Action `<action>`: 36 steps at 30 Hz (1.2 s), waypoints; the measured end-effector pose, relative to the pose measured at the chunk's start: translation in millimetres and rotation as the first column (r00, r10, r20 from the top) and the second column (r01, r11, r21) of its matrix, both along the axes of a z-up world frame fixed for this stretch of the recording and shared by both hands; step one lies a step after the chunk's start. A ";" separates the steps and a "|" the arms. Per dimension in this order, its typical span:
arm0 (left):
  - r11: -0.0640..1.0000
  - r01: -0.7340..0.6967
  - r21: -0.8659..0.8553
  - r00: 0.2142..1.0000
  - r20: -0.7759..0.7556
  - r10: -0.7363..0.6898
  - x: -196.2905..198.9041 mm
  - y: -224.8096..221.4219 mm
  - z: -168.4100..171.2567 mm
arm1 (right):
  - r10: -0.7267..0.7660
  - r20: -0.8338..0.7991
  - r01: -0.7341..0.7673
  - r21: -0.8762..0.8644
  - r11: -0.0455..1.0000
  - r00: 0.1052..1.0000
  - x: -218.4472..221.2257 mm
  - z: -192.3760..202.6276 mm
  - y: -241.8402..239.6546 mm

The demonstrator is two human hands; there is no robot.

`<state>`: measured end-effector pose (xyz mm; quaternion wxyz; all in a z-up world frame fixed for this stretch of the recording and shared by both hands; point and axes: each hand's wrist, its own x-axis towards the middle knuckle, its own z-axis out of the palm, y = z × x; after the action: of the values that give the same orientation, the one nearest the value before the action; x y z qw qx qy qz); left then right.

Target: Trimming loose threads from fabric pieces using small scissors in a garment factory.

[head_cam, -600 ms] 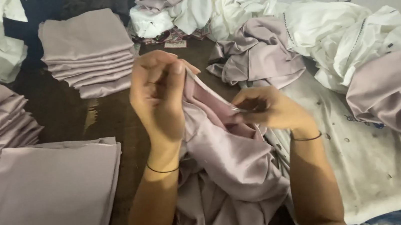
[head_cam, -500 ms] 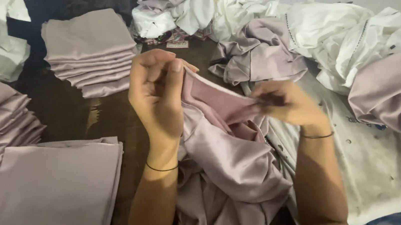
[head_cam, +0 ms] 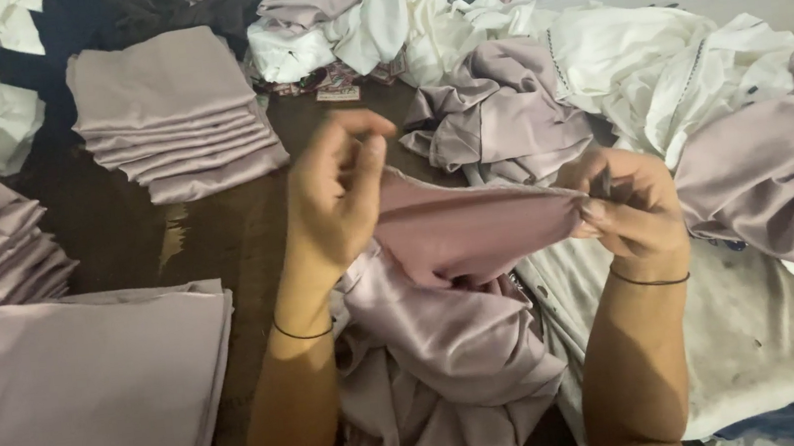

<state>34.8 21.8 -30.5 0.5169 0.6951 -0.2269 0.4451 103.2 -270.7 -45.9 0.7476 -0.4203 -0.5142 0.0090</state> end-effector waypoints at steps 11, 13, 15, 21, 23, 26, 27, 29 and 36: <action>0.831 0.491 0.262 0.775 -0.566 -0.280 -17.2 -35.5 15.8 | -0.025 0.027 0.025 0.007 1.000 0.999 -3.7 12.1 9.6; 0.819 0.518 0.246 0.797 -0.487 -0.357 -10.4 -41.2 6.3 | -0.026 0.028 0.026 0.004 1.000 0.999 -5.4 10.7 11.3; 0.810 0.584 0.057 0.721 -0.495 -0.485 -3.8 -47.1 -4.0 | -0.062 0.026 0.062 0.000 0.998 0.998 -10.0 11.2 13.7; 0.698 0.657 -0.284 0.590 -0.383 -0.711 3.7 -30.3 -5.9 | -0.152 0.023 0.153 -0.045 0.987 0.988 -25.0 21.0 17.6; 0.695 0.628 -0.351 0.613 -0.328 -0.719 4.0 -36.3 -9.1 | -0.242 0.040 0.245 -0.114 0.963 0.969 -28.8 19.5 18.3; 0.712 0.553 -0.432 0.676 -0.267 -0.687 -0.1 -41.2 -8.4 | -0.437 0.131 0.456 -0.284 0.843 0.890 -45.5 34.7 27.9; 0.738 0.502 -0.451 0.716 -0.263 -0.647 -1.9 -40.3 -6.1 | -0.527 0.209 0.565 -0.372 0.737 0.824 -51.5 43.8 34.3; 0.768 0.458 -0.448 0.766 -0.239 -0.597 -6.6 -39.5 0.9 | -0.593 0.282 0.655 -0.374 0.656 0.754 -64.8 55.8 41.0; 0.756 0.391 -0.524 0.803 -0.207 -0.559 -25.0 -43.8 15.8 | -0.684 0.594 0.887 -0.117 0.447 0.423 -77.8 52.3 33.2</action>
<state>9.7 -22.0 -14.6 0.7941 0.5391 -0.1915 0.2053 25.4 -237.5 6.4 0.4028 -0.7513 -0.3941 -0.3434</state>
